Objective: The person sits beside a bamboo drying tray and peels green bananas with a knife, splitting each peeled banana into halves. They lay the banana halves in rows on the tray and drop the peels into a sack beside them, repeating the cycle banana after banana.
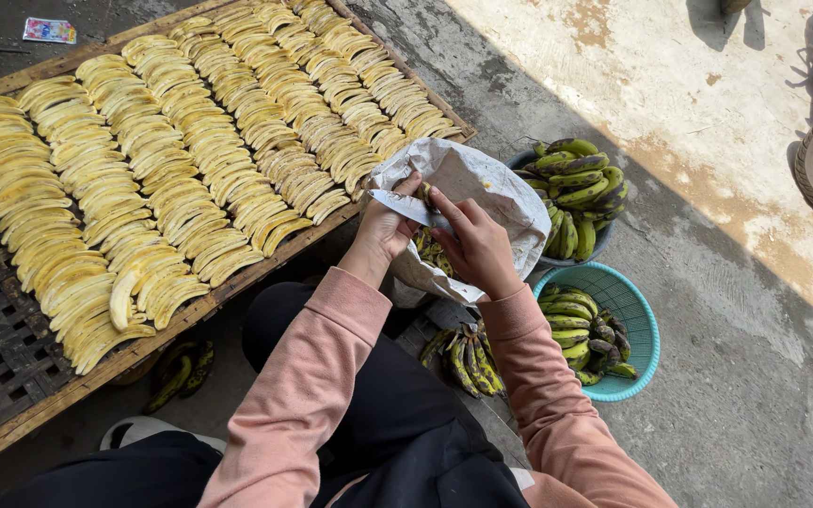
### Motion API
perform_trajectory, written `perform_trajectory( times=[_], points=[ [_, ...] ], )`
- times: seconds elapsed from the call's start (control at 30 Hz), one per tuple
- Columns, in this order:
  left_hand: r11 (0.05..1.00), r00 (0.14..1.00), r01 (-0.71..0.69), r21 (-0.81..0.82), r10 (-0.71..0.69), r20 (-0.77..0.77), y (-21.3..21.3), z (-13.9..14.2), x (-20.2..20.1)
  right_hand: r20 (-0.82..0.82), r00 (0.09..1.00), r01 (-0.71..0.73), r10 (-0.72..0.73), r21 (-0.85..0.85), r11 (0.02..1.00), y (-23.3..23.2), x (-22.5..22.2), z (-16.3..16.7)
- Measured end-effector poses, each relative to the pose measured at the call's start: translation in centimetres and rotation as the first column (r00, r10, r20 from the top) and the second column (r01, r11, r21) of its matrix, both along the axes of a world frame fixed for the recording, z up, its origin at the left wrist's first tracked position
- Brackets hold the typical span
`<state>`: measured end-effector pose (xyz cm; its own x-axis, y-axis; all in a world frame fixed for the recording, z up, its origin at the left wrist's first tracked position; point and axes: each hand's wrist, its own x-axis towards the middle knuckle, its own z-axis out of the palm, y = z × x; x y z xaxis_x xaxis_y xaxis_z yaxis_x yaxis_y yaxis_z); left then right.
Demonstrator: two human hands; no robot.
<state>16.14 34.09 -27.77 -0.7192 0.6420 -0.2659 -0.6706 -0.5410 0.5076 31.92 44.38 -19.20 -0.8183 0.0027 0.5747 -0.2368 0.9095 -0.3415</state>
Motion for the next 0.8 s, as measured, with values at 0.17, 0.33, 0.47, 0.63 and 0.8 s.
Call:
perform_trajectory(
  times=[0.17,0.33,0.47,0.63,0.8],
  points=[
    [0.992,1.0,-0.003,-0.127,0.0,-0.03,-0.4,0.7,0.5,-0.06,0.992,-0.124,0.115,-0.196,0.973,0.6,-0.3,-0.8],
    [0.956,0.895,0.281,-0.085,-0.293,-0.336,-2.2,3.0,0.9,0.011,0.984,-0.098,0.179,-0.802,0.589,4.7,-2.7,-2.5],
    [0.889,0.739,0.447,-0.102,-0.431,-0.518,-3.5,5.2,1.2,-0.046,0.989,-0.093,0.141,-0.931,0.352,8.8,-5.4,-3.7],
    [0.88,0.748,0.466,-0.093,-0.447,-0.491,-3.8,5.7,1.3,0.273,0.937,0.262,0.218,-0.962,0.078,9.3,-6.0,-5.7],
    [0.977,0.881,0.213,0.003,-0.191,-0.433,-1.5,3.5,1.4,0.259,0.946,0.21,0.193,-0.948,0.24,5.7,-3.5,-6.4]
  ],
)
